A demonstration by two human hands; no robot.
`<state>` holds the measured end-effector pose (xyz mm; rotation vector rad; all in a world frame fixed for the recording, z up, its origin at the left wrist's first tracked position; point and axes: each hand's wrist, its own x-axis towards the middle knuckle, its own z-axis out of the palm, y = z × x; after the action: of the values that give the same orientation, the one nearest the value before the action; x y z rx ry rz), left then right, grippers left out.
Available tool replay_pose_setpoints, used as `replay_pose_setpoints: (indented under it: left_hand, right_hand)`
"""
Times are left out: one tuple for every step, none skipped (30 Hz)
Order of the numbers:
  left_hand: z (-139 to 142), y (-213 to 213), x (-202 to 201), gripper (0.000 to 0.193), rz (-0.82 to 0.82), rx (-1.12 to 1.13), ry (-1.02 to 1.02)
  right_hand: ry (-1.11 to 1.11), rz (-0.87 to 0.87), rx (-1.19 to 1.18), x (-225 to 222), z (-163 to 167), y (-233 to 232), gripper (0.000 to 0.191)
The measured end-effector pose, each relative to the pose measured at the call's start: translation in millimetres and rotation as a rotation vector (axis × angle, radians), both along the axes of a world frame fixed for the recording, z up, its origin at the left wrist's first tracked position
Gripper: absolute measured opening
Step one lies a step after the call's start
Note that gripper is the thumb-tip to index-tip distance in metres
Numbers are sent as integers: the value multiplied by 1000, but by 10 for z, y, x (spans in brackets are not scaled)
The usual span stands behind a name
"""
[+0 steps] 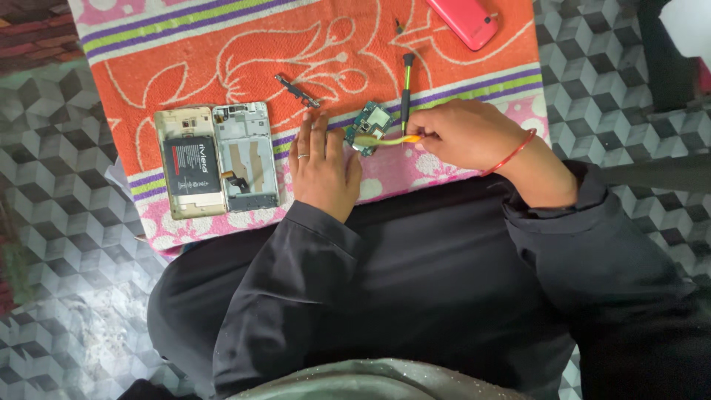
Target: The person cleans a disassembled phone motherboard with a toothbrush, brushing its surface repeatedly while holding it steady on a towel-covered board. They then position the cleaned motherboard into the phone's middle frame and press it into place, working beside the phone's battery cover and small tools.
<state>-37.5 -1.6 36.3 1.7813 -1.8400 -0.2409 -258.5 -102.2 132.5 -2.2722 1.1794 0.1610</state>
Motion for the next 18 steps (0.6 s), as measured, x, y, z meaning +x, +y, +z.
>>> replay_pose_setpoints:
  left_hand:
    - [4, 2, 6, 45, 0, -3, -4]
    - [3, 7, 12, 45, -6, -2, -2]
    - [-1, 15, 17, 45, -11, 1, 0]
    - [-7, 26, 20, 45, -17, 2, 3]
    - [-12, 35, 24, 47, -18, 0, 4]
    - [-17, 38, 30, 48, -20, -5, 5]
    - [-21, 37, 30, 50, -22, -9, 6]
    - [-24, 35, 25, 50, -17, -12, 3]
    - [-24, 37, 19, 50, -12, -12, -1]
    - [-23, 43, 15, 50, -7, -12, -5]
    - [-21, 47, 12, 50, -4, -8, -3]
    - [-21, 48, 8, 50, -1, -4, 1]
    - [-21, 46, 4, 50, 2, -1, 4]
    - [-20, 48, 4, 49, 2, -6, 7]
    - [-20, 53, 5, 49, 2, -11, 10]
    - [-21, 52, 2, 49, 2, -15, 12]
    - [-23, 46, -5, 49, 3, -10, 8]
    - [-24, 45, -7, 49, 5, -3, 2]
  right_hand:
    - [-23, 10, -24, -5, -2, -11, 17]
    - [-30, -4, -56, -7, -9, -17, 17]
    - [-36, -17, -88, -4, -20, -20, 17]
    - [-43, -31, -120, -1, -31, -16, 17]
    - [-48, -5, -49, 10, -48, 0, 17]
    - [-54, 19, 20, 23, -64, 15, 17]
    - [-60, 43, 88, 34, -75, 33, 17]
    - [-11, 22, 94, 38, -80, 45, 17]
    - [36, 0, 102, 38, -81, 55, 17]
    - [84, -22, 111, 39, -81, 67, 17]
    - [36, -54, 66, 30, -71, 57, 17]
    - [-11, -86, 20, 23, -62, 48, 17]
    - [-58, -119, -26, 22, -58, 47, 17]
    - [-107, -127, 71, 23, -56, 49, 17]
    - [-157, -134, 168, 30, -59, 57, 17]
    - [-208, -141, 266, 34, -63, 62, 17]
    - [-137, -124, 224, 34, -65, 67, 17]
    - [-67, -107, 185, 32, -68, 70, 17]
